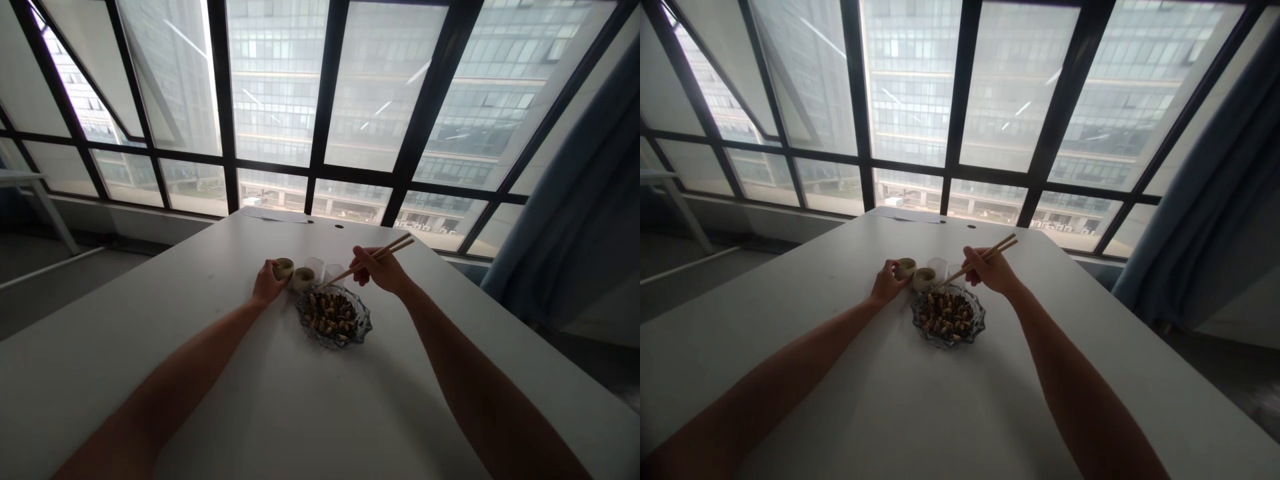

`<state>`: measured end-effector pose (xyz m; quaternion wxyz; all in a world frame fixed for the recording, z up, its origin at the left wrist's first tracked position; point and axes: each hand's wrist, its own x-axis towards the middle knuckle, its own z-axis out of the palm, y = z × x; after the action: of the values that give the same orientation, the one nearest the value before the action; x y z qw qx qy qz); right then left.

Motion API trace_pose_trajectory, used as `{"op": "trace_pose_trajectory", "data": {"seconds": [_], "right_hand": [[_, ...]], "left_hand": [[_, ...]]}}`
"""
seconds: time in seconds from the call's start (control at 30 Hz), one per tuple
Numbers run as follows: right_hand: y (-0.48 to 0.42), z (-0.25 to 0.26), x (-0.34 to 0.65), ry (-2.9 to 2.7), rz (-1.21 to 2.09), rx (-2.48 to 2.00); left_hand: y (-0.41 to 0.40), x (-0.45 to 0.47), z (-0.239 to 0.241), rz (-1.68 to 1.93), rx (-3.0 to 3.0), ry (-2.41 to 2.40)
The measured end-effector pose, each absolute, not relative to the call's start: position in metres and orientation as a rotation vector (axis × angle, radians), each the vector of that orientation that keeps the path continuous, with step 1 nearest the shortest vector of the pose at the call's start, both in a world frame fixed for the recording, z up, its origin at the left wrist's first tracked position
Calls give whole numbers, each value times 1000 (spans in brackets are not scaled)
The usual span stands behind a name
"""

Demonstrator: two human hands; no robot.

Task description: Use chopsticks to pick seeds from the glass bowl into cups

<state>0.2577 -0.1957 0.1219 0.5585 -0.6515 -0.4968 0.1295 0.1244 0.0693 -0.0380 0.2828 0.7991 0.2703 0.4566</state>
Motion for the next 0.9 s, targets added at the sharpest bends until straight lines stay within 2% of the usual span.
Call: {"op": "trace_pose_trajectory", "data": {"seconds": [0.3, 0.53, 0.73, 0.9], "right_hand": [[-231, 122, 276, -1333, 660, -1745], [-221, 117, 272, -1298, 512, -1715], [-226, 126, 265, -1354, 667, -1782], [-222, 122, 264, -1373, 712, -1808]], "left_hand": [[68, 126, -41, 1242, 2218, 706], [68, 124, -37, 1290, 2257, 703], [53, 115, -20, 1510, 2295, 706], [38, 110, -11, 1288, 2299, 775]]}}
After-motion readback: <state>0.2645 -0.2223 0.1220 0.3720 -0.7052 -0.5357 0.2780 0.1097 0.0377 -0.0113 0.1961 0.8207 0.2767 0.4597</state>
